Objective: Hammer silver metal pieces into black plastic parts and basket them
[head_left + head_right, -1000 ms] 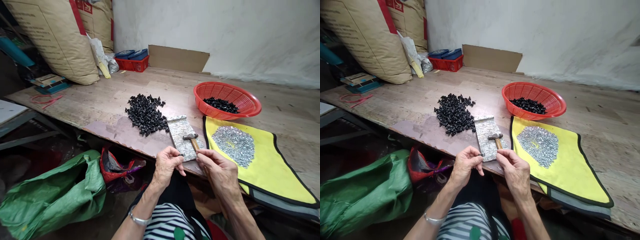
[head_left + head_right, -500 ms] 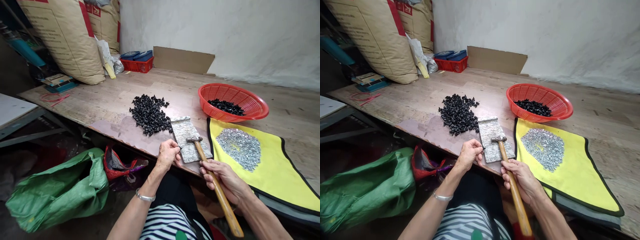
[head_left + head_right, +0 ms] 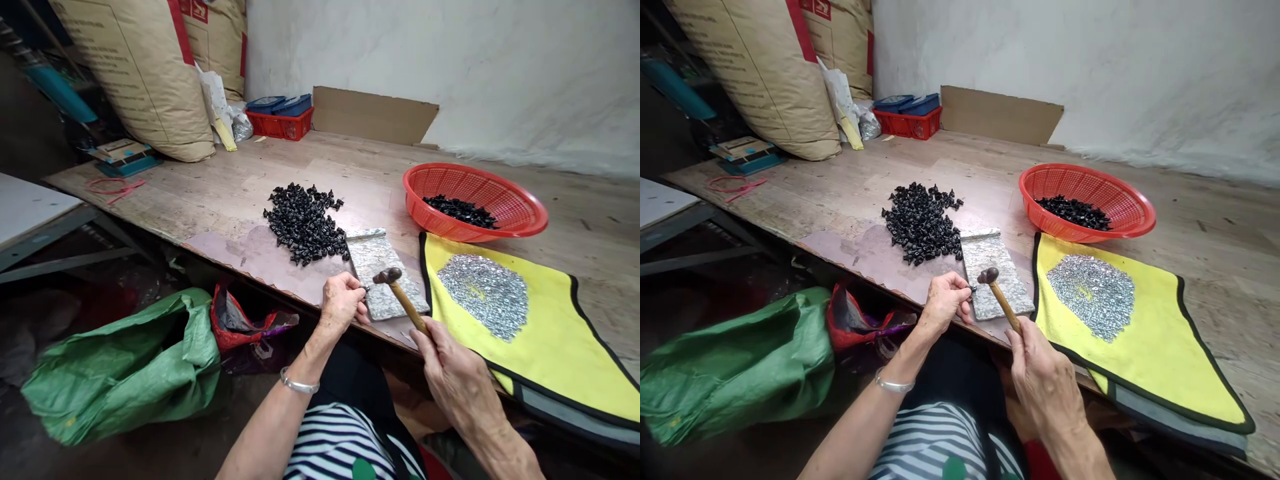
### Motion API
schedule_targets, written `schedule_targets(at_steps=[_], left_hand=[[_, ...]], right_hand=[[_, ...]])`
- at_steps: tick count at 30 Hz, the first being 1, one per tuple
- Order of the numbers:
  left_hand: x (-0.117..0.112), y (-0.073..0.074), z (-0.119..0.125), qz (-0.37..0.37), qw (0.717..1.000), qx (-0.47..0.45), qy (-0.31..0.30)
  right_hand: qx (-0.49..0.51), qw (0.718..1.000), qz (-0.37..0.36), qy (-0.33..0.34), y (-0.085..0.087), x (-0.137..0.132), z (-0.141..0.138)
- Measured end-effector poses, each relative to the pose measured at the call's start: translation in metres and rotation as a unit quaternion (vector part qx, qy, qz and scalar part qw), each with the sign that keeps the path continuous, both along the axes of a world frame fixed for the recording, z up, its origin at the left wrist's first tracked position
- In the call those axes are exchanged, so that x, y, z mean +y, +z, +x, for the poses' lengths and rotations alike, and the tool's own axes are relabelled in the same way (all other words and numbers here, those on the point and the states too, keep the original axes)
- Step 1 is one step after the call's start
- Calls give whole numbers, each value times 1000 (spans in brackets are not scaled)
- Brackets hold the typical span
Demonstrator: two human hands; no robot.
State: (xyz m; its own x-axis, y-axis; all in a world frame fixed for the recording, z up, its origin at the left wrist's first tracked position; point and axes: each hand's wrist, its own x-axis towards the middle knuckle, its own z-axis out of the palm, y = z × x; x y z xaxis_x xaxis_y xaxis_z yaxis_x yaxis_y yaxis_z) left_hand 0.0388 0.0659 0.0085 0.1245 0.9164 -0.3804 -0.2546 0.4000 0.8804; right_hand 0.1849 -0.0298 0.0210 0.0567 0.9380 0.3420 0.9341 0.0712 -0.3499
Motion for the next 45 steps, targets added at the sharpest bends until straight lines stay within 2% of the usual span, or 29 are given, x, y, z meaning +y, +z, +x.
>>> schedule_targets(at_steps=[4, 8, 14, 19, 22, 25, 29, 32, 34, 36, 38, 42, 45], left_hand=[[0, 0, -1, 2, 1000, -8, -4], [0, 1, -2, 0, 1000, -9, 3], [1, 0, 0, -10, 1000, -14, 2], [2, 1, 0, -19, 1000, -7, 12], [2, 3, 0, -22, 1000, -15, 13], [1, 2, 1, -18, 1000, -18, 13], [1, 0, 1, -16, 1000, -19, 10], [1, -2, 1, -13, 1000, -18, 9], [1, -2, 1, -9, 1000, -10, 14], [1, -2, 1, -7, 1000, -3, 18], [1, -2, 1, -8, 1000, -2, 18], [0, -3, 1, -6, 1000, -9, 15], [0, -3, 1, -6, 1000, -6, 14]], right_hand=[[-84, 992, 90, 30, 10, -2, -6], [-166, 981, 92, 36, 11, 0, -12], [-160, 974, 158, 15, 13, -1, -19], [-240, 969, 65, -10, -2, -2, -20], [-262, 961, 82, -30, -5, -3, -15], [-251, 960, 120, -37, 3, -4, -12], [-201, 965, 167, 33, 19, -6, -19], [-178, 966, 188, -7, 18, -7, -28], [-197, 968, 148, -35, 10, -7, -31], [-230, 969, 81, -35, 3, -7, -30], [-241, 968, 55, -35, 3, -7, -25], [-206, 966, 150, -51, 18, -11, -19], [-192, 960, 195, -58, 18, -11, -26]])
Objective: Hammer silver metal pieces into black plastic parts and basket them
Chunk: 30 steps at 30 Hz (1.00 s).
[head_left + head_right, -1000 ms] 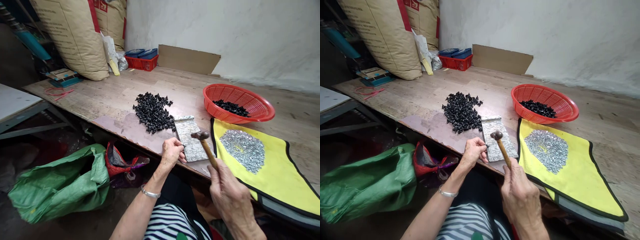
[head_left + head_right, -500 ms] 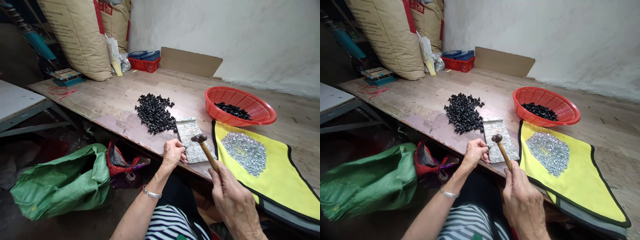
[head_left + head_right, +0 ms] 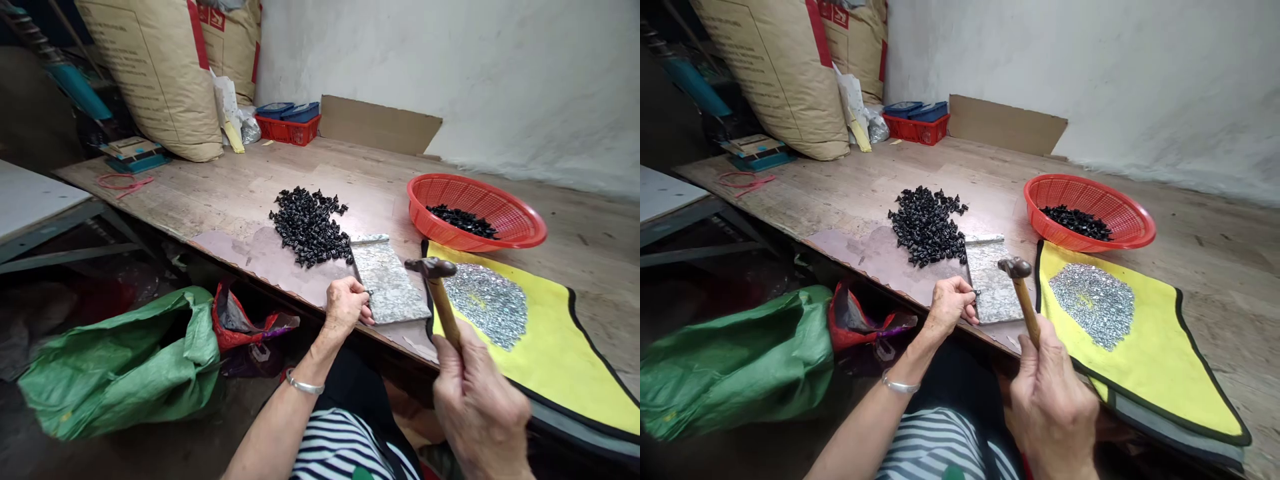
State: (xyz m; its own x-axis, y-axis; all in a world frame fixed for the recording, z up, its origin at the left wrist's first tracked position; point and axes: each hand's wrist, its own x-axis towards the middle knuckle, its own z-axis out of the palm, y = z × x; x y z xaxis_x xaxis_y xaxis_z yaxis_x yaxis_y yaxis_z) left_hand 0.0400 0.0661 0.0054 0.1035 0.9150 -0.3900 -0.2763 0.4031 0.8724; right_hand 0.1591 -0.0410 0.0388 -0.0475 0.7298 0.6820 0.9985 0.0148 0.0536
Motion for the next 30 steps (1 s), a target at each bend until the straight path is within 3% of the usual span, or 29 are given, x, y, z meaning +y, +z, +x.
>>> schedule_targets(at_steps=[5, 11, 16, 21, 26, 30], left_hand=[[0, 1, 0, 3, 1000, 14, 3], [0, 1, 0, 2, 1000, 4, 6], [-1, 2, 0, 10, 1000, 19, 12], [-1, 1, 0, 9, 1000, 8, 4], [-1, 2, 0, 12, 1000, 23, 8], [-1, 0, 0, 10, 1000, 14, 3]], right_hand=[[-41, 992, -115, -6, -14, 1, -4], [14, 1000, 7, -14, -4, 2, -3], [-40, 988, -145, -28, -14, 4, -7], [-2, 999, -41, -17, -12, 4, -4], [-25, 987, -158, -24, -11, 6, -4], [13, 997, -71, -30, -10, 3, -6]])
